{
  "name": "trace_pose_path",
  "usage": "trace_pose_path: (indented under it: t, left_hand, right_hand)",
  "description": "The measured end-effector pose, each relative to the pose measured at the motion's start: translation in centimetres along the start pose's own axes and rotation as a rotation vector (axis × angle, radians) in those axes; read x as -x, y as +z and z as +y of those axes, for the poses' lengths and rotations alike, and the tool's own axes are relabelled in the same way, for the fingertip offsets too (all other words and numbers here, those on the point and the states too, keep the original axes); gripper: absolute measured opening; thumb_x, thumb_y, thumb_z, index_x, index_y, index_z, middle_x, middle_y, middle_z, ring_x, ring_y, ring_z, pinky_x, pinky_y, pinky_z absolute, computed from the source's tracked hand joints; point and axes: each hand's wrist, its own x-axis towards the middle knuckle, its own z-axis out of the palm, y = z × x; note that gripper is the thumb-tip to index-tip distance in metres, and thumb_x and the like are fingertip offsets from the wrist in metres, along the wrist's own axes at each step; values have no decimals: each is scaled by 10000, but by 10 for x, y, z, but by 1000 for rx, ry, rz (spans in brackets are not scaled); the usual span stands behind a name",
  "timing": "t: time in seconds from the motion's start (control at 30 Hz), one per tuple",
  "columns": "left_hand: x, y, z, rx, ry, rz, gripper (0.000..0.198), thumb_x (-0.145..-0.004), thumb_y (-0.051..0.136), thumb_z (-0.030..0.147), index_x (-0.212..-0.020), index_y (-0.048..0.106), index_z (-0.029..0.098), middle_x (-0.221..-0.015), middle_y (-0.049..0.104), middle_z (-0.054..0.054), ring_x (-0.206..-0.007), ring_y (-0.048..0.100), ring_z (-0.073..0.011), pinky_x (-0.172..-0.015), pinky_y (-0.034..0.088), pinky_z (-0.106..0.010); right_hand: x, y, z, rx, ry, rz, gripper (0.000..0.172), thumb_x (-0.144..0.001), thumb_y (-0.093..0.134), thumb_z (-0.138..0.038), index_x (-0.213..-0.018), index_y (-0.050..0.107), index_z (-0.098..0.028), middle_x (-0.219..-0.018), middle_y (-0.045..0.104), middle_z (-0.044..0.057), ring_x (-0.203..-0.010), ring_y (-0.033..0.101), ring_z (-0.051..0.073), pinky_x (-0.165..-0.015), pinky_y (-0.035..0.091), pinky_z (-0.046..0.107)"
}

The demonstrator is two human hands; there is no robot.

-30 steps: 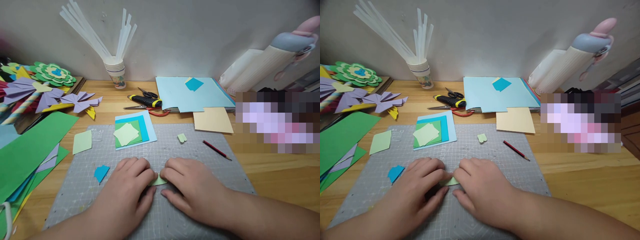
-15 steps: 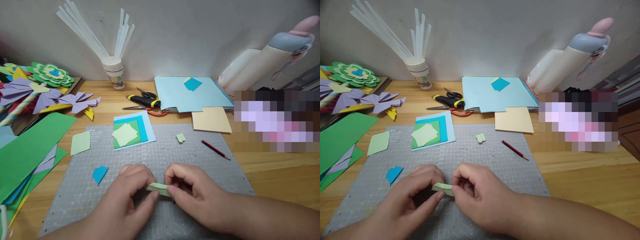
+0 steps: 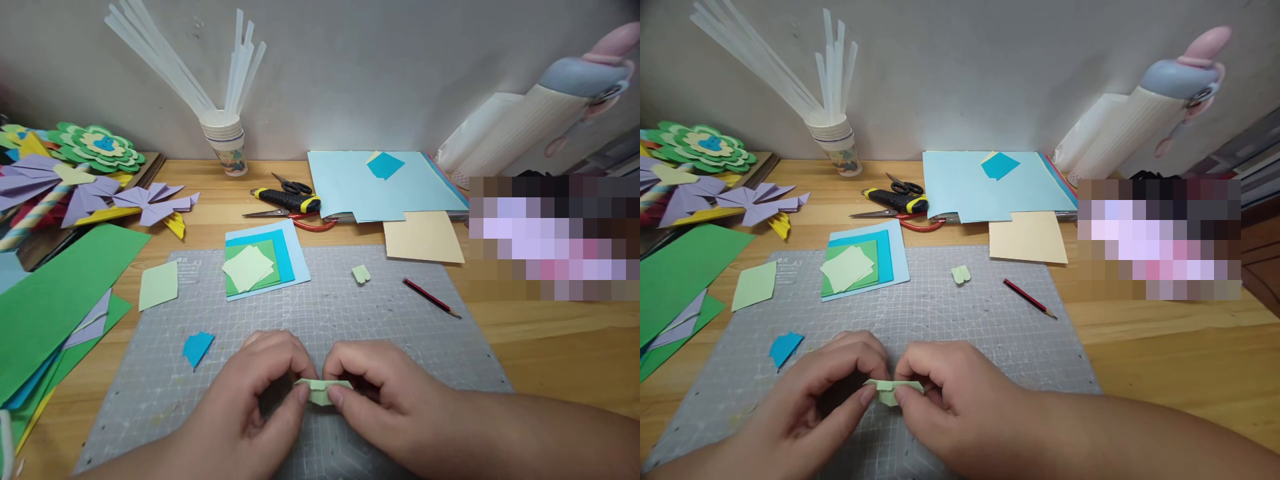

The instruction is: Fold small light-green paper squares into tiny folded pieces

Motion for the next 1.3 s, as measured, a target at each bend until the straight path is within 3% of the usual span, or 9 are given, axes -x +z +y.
trace_pose_path:
  t: [0.23, 0.7, 0.9, 1.13, 1.3]
  left_hand:
    - [1, 1, -2, -66, -15, -17, 95, -788, 483, 141, -710, 514, 185, -700, 553, 8, -703, 519, -145, -662, 387, -281]
    - [2, -1, 1, 1, 38, -82, 209, -876, 400, 199, -682, 476, 187, -689, 531, 13, -705, 508, -130, -701, 381, -278]
    - [2, -1, 2, 14, -38, -15, 181, -874, 416, 235, -709, 477, 192, -711, 530, 6, -708, 503, -140, -661, 387, -273]
    - [1, -2, 3, -19, 22, 3, 182, -867, 417, 191, -689, 458, 194, -683, 527, 14, -676, 500, -130, -633, 385, -263]
    - [1, -2, 4, -99, 92, 24, 150, -825, 439, 128, -691, 442, 196, -676, 526, 20, -672, 506, -127, -655, 388, -273]
  right_hand:
    - [0, 0, -2, 138, -28, -4, 80, -801, 480, -188, -729, 514, -186, -595, 466, -53, -542, 409, 80, -515, 319, 194]
    - [-1, -2, -5, 124, -109, -50, 97, -836, 486, -197, -778, 560, -173, -661, 532, -34, -591, 454, 82, -569, 358, 189]
    - [0, -3, -1, 61, -145, 0, 130, -866, 475, -204, -770, 555, -170, -642, 500, -42, -588, 441, 78, -563, 354, 183]
    - [-2, -4, 0, 3, -198, 54, 116, -867, 486, -192, -788, 567, -167, -738, 554, -4, -693, 499, 104, -641, 390, 213]
    - [-3, -1, 0, -57, -111, 74, 125, -835, 521, -205, -725, 565, -167, -697, 547, -2, -666, 485, 114, -617, 384, 233]
